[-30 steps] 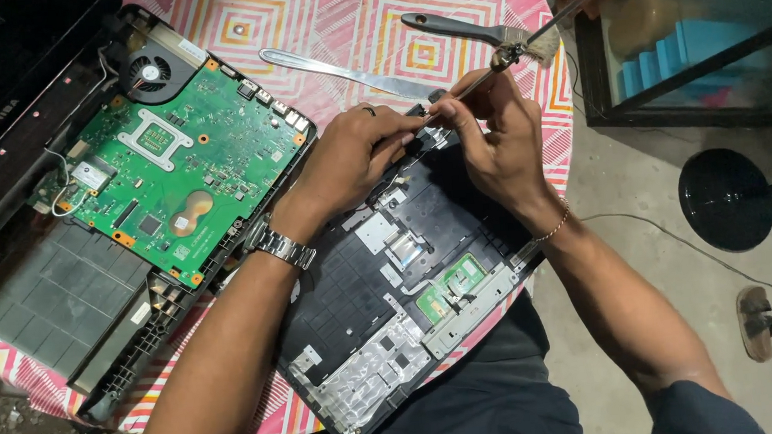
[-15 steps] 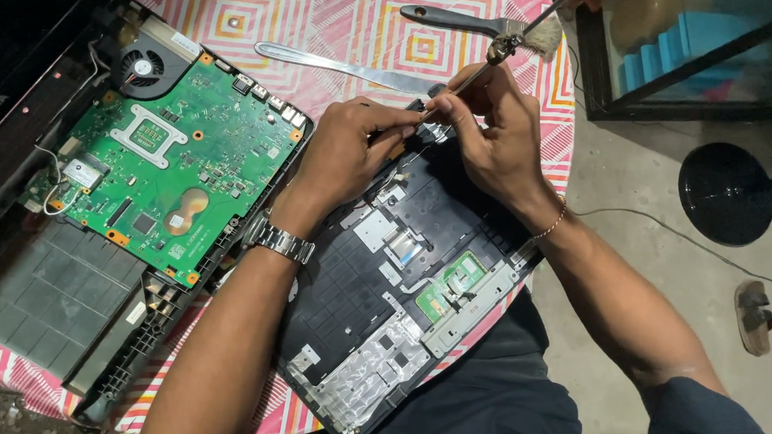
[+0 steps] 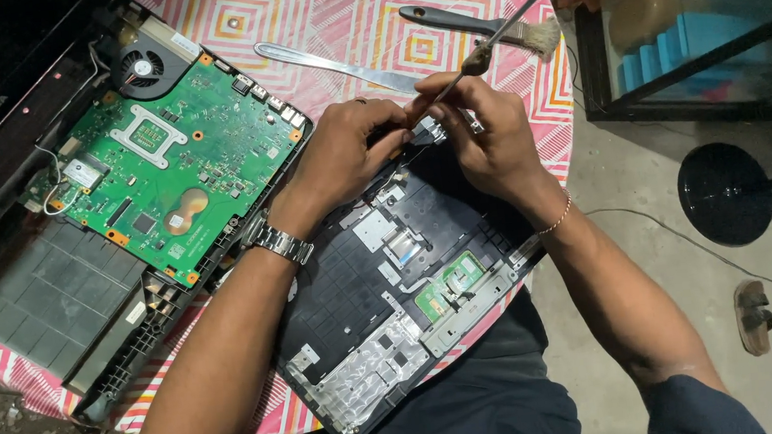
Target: The person uses a screwdriver to unscrew and remove a small component from the internal chassis of a disassembled laptop. They then use a brush to clean the area before reinserting the component and securing it with the screwdriver.
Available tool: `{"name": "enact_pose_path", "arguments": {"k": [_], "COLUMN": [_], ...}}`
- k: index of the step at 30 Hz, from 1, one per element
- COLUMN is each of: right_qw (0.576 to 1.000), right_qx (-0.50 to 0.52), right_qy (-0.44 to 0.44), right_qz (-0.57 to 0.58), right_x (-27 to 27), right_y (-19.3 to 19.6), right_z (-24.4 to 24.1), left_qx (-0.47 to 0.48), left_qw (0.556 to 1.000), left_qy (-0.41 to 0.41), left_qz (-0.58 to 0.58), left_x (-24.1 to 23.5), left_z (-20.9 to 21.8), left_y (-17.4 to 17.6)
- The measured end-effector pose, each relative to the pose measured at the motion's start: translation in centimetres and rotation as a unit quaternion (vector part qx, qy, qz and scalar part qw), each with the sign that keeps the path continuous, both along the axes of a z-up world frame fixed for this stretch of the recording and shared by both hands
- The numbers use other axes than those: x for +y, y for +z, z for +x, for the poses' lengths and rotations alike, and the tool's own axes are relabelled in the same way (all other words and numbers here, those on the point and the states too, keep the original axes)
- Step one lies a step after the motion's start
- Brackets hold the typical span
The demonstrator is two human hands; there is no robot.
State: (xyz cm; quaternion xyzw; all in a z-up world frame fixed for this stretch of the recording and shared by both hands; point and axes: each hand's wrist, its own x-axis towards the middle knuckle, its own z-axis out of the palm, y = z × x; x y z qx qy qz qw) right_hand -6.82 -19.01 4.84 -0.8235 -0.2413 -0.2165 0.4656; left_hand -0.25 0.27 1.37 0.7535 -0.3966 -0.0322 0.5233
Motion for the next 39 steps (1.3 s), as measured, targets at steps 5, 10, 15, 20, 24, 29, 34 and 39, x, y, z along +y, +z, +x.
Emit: {"name": "enact_pose_path", "arguments": {"k": [5,10,15,20,24,29,34,39], "right_qw": [1.0,0.998,1.0,1.0,0.999,0.999,0.996,0.993], "right_qx": [0.014,0.036,0.011,-0.015,-0.034,-0.003,0.035,-0.038], "right_qy": [0.022,0.046,0.015,-0.005,-0.021,-0.015,0.023,-0.026], "right_qz": [-0.002,0.012,-0.012,-0.009,-0.03,-0.052,-0.073,-0.106], "right_x": [-0.4,-0.7,-1.1,-1.1,-1.8,-0.7,-0.2,-0.4], "right_y": [0.5,0.1,0.2,-0.3,-1.0,0.7,1.7,0.9], "right_z": [0.2,0.5,0.5,1.0,1.5,0.8,0.3,0.9], "left_qx": [-0.014,0.012,0.007,0.005,0.029,-0.038,-0.093,-0.091], "left_qw": [1.0,1.0,1.0,1.0,0.999,0.999,0.996,0.996], "left_qy": [-0.001,0.002,-0.005,-0.011,-0.008,-0.001,-0.014,-0.003], "left_qz": [0.002,-0.012,-0.008,-0.012,-0.043,-0.011,0.007,0.008], "left_x": [0.1,0.1,0.1,0.4,0.2,0.0,0.0,0.0], "left_z": [-0.3,-0.2,-0.1,-0.2,-0.3,0.0,0.2,0.0], "left_y": [1.3,0.8,0.8,0.9,0.5,-0.2,-0.9,-0.7]}}
